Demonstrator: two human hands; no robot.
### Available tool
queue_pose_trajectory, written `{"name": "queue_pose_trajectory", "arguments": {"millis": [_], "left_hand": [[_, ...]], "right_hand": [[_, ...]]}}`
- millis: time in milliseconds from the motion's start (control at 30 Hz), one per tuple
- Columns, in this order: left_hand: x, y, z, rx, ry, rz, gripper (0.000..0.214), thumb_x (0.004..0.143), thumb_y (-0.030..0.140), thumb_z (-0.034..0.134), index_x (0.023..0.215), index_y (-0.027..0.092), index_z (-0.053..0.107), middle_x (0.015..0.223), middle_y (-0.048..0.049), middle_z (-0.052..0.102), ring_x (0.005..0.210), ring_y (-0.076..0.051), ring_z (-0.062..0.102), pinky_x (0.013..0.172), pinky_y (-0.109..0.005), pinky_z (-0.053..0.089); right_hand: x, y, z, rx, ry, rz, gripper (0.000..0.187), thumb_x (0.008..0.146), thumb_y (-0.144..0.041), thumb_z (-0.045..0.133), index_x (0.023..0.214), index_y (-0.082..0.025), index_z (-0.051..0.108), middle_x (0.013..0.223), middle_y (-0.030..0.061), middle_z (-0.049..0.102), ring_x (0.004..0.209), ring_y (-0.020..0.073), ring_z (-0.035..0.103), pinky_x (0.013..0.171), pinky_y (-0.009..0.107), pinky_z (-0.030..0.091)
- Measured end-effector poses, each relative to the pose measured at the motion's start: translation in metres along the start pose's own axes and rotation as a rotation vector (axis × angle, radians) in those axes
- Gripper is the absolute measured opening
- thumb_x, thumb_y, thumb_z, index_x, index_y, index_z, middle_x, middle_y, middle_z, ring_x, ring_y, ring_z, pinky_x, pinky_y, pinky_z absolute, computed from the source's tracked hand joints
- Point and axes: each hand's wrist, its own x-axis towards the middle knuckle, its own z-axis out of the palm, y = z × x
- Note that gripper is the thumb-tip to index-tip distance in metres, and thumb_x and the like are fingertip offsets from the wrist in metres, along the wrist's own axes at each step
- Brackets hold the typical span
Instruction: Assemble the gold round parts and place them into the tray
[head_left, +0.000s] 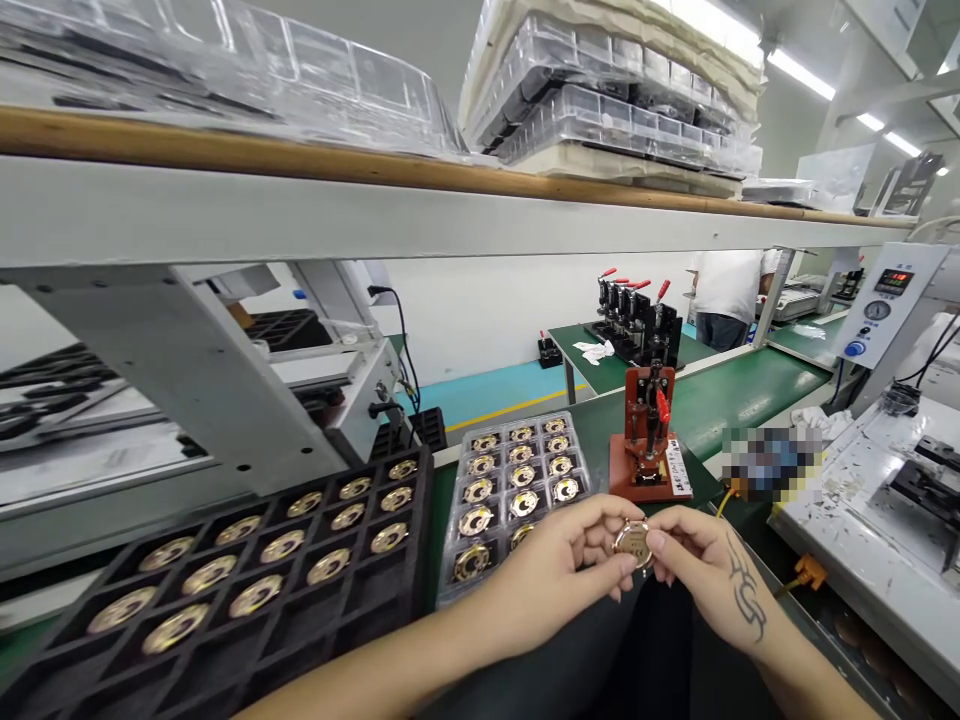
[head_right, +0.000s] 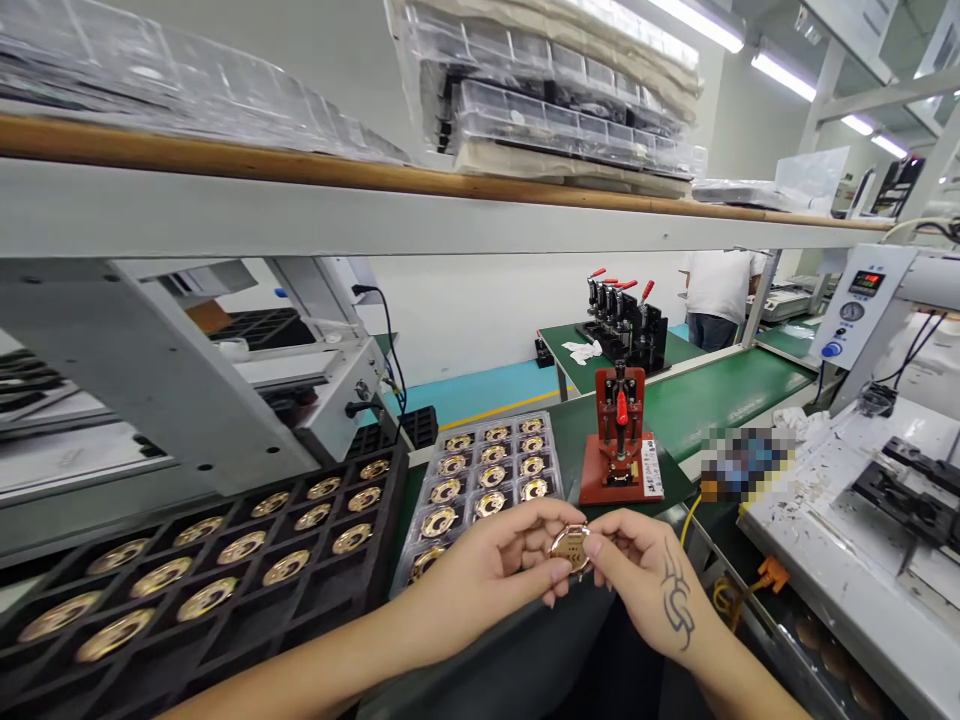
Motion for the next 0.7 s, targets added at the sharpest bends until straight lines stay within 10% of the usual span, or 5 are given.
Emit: {"name": "queue_pose_trajectory", "arguments": {"millis": [400,533,700], "left_hand": [[-0.031,-0.042,-0.016,-0.047,0.179,-0.064,0.038,0.088,0.049,0.084,0.100,0.017,0.065,0.085,-0.0056,0.075,0.072,-0.018,0.073,0.070,-0.032,0.061],[-0.075,-0.061,-0.095,0.653,0.577,-0.038,0.027,0.098,0.045,0.067,0.104,0.019,0.072,0.093,-0.0082,0.078,0.084,-0.023,0.074,0.079,-0.035,0.061],[-0.159,-0.068,-0.211,0.977,0.928,-0.199,0.026,0.095,0.042,0.063,0.093,0.018,0.074,0.102,-0.0139,0.076,0.107,-0.033,0.069,0.100,-0.046,0.053]], "right_hand": [[-0.015,0.033,0.011,-0.069,-0.092,0.053,0.042,0.095,-0.062,0.069,0.108,-0.026,0.084,0.084,0.0062,0.078,0.074,0.0222,0.071,0.069,0.032,0.059],[-0.027,0.068,0.000,-0.162,-0.040,0.124,0.051,0.084,-0.072,0.071,0.105,-0.028,0.086,0.091,0.0105,0.083,0.082,0.0294,0.078,0.077,0.036,0.067],[-0.038,0.112,-0.033,-0.234,-0.041,0.260,0.052,0.075,-0.072,0.076,0.105,-0.031,0.088,0.099,0.0106,0.086,0.083,0.0319,0.080,0.074,0.034,0.069]]}}
